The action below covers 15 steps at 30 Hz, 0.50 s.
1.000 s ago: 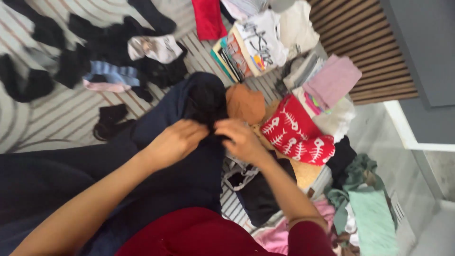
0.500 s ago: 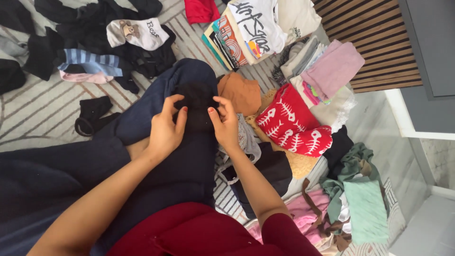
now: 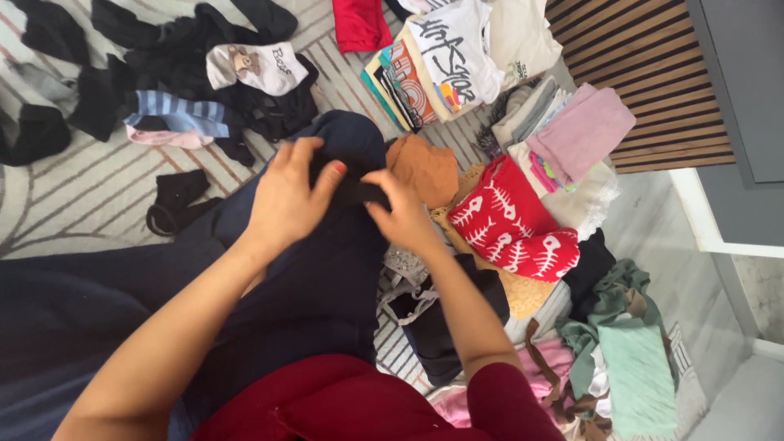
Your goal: Folding various items of laundry, such as socks and underwear, while sitting on a rug.
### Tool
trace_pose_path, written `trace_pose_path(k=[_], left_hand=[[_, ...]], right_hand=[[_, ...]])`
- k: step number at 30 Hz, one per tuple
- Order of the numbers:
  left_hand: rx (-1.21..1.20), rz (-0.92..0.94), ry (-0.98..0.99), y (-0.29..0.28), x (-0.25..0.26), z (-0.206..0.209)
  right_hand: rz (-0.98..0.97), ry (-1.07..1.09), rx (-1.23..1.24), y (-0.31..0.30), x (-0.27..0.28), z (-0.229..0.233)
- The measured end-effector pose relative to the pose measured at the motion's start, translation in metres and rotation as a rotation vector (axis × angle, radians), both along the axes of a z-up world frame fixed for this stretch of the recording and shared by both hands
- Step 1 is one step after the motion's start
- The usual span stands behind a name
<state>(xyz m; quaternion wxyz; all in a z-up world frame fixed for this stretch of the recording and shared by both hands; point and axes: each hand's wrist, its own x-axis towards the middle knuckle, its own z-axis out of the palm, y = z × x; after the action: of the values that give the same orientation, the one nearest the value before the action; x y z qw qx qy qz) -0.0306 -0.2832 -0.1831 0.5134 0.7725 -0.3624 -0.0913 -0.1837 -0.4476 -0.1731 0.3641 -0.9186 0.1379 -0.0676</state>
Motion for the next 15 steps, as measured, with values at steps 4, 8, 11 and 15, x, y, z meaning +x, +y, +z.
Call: trace_pose_path(k=[4,8,11,15], left_hand=[[-0.101,-0.041,-0.220,-0.005,0.000,0.013],[-0.023,0.094,0.052,-0.031,-0.001,-0.032],[-0.011,0.188,0.121,-0.046,0.002,-0.049],[-0.059,0.205,0.027,-0.052,0.008,-0.068]], right_hand=[[0.004,0.146,0.225,-0.042,0.024,-0.009],[0.014,0.156,0.498,-0.064,0.039,-0.041],[-0.146,0.004,0.452,-0.062,0.045,-0.070],[-0.528,-0.184,0.272,-0.038,0.050,-0.099]])
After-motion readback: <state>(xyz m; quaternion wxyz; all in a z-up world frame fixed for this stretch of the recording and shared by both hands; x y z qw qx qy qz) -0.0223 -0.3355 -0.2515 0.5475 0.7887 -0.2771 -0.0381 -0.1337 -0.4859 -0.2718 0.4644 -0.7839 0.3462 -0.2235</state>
